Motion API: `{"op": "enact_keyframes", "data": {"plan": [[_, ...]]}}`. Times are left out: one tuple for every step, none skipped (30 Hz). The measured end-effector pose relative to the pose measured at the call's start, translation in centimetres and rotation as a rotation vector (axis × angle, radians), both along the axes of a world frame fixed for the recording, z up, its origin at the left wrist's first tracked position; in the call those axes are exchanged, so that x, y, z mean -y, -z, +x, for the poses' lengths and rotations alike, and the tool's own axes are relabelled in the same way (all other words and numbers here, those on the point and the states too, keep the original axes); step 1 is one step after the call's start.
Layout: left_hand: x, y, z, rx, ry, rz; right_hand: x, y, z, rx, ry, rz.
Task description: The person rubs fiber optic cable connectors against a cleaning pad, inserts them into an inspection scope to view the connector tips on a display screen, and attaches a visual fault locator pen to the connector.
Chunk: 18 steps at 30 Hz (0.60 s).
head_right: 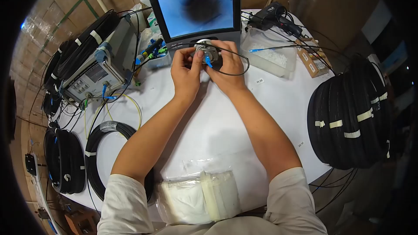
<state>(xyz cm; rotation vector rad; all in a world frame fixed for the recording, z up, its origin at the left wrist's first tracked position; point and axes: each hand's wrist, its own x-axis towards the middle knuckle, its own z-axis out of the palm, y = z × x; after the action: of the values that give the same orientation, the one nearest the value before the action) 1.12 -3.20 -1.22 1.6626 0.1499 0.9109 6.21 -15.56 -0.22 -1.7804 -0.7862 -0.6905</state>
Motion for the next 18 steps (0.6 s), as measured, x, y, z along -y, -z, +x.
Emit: {"op": "enact_keyframes", "data": {"plan": [[0.1, -0.1, 0.0, 0.026, -0.021, 0.054, -0.4, -0.2, -0.4, -0.053, 0.031, 0.024], [0.1, -0.3, -0.1, 0.049, -0.043, 0.108, -0.7, -0.4, -0.8, -0.128, 0.065, 0.016], [0.0, -0.2, 0.0, 0.056, -0.032, 0.137, -0.8, -0.6, -0.7, -0.113, 0.072, -0.006], [-0.1, -0.1, 0.0, 0.061, -0.019, 0.166, -0.9, -0.6, -0.6, -0.100, 0.080, -0.026], [-0.2, 0.0, 0.1, 0.064, -0.005, 0.196, -1.0, -0.4, -0.5, -0.089, 0.089, -0.046], [-0.3, -0.1, 0.0, 0.052, -0.012, 0.214, -0.9, -0.4, -0.3, -0.048, 0.100, -0.068], [-0.3, -0.1, -0.1, 0.051, 0.005, 0.177, -0.8, -0.2, -0.2, -0.021, 0.086, -0.064], [-0.2, -0.1, 0.0, 0.050, 0.023, 0.140, -0.6, -0.1, -0.1, 0.005, 0.073, -0.061], [-0.1, 0.0, 0.1, 0.049, 0.042, 0.103, -0.4, -0.2, -0.1, 0.032, 0.061, -0.056], [-0.2, 0.2, 0.2, 0.050, 0.034, 0.106, -0.3, -0.2, -0.1, 0.028, 0.050, -0.051], [-0.2, 0.3, 0.3, 0.039, 0.043, 0.079, -0.2, -0.3, -0.2, 0.025, 0.037, -0.045], [-0.2, 0.5, 0.5, 0.028, 0.052, 0.051, -0.2, -0.3, -0.3, 0.021, 0.024, -0.039], [-0.3, 0.8, 0.6, 0.017, 0.060, 0.023, -0.1, -0.3, -0.2, 0.013, 0.008, -0.043], [-0.4, 1.0, 0.7, 0.006, 0.058, 0.021, 0.0, -0.3, -0.1, 0.005, -0.008, -0.048], [-0.4, 0.9, 0.7, -0.006, 0.055, 0.019, 0.1, -0.2, 0.0, -0.004, -0.026, -0.053], [-0.5, 0.9, 0.6, -0.018, 0.052, 0.017, 0.3, -0.2, 0.0, 0.008, -0.027, -0.069], [-0.4, 0.9, 0.5, -0.017, 0.056, -0.018, 0.4, -0.2, 0.0, 0.021, -0.028, -0.085], [-0.2, 0.7, 0.3, -0.017, 0.061, -0.054, 0.5, -0.2, 0.0, 0.033, -0.028, -0.101]]}}
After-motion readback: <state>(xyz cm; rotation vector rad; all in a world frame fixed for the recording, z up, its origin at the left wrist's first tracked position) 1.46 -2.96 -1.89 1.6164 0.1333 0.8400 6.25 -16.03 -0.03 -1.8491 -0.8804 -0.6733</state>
